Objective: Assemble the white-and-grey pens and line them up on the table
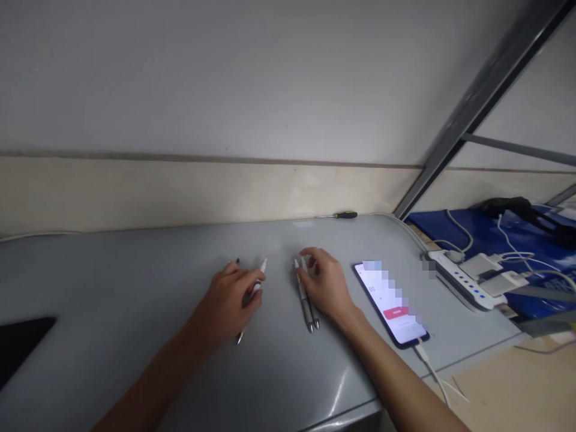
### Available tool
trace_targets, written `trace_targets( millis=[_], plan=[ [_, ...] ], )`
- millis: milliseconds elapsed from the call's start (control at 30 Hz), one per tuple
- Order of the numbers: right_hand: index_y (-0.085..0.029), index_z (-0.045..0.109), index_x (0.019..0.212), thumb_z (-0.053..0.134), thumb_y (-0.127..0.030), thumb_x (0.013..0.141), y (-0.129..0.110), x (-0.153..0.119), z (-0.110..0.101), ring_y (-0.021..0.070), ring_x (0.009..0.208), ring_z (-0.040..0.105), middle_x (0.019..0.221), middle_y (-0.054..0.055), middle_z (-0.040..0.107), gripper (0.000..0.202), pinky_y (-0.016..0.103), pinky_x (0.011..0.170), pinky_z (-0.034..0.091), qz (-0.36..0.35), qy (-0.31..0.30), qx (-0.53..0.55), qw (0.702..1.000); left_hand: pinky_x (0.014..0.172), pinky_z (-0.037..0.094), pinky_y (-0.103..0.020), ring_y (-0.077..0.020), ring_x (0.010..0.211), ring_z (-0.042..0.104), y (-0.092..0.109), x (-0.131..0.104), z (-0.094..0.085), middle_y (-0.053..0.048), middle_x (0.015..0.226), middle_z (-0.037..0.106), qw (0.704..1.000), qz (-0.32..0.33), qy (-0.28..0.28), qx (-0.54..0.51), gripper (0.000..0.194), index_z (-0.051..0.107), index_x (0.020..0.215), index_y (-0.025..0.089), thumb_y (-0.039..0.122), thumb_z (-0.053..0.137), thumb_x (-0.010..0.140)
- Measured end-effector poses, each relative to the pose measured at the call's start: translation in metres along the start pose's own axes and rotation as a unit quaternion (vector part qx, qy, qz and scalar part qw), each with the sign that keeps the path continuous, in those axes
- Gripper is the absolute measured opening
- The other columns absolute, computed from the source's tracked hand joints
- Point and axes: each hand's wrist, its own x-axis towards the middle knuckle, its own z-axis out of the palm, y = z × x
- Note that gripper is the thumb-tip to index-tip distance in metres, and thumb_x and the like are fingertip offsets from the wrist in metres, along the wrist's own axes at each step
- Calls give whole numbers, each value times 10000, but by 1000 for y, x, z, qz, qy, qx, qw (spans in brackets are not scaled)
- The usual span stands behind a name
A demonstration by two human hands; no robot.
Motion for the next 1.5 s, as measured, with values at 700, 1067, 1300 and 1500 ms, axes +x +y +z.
trace_targets(
  millis=[700, 1067, 1300, 1500],
  plan=[
    [-184, 687, 951, 679, -384, 815, -8, 3, -5, 114, 611, 492, 731, 2, 609, 242, 240, 546, 354, 83, -94, 368, 921, 690, 499, -262, -146, 767, 639, 4, -1, -4, -18, 912, 677, 995, 32, 47, -80, 192, 603, 1064, 208, 315, 472, 974],
    [-153, 598, 656, 520, -568, 889, -16, -3, -10, 69, 433, 280, 489, -56, 382, 483, 231, 441, 191, 157, -270, 335, 889, 755, 406, -329, -191, 807, 538, -1, 4, -6, -39, 849, 656, 982, 133, 92, 96, 213, 629, 964, 173, 244, 432, 1002],
    [-143, 613, 716, 624, -576, 818, -12, -3, -13, 57, 416, 163, 468, -97, 281, 445, 234, 408, 100, 226, -338, 437, 802, 696, 289, -346, -198, 730, 460, 5, 4, -8, -26, 715, 589, 964, 142, 104, 197, 280, 578, 774, 185, 182, 409, 997],
    [-164, 604, 691, 526, -529, 899, -16, -6, -8, 92, 487, 275, 524, -59, 311, 428, 242, 475, 187, 64, -249, 282, 924, 677, 271, -344, -192, 707, 429, 2, 2, -7, -22, 684, 547, 978, 129, 76, 148, 286, 484, 712, 185, -10, 368, 886]
  ],
)
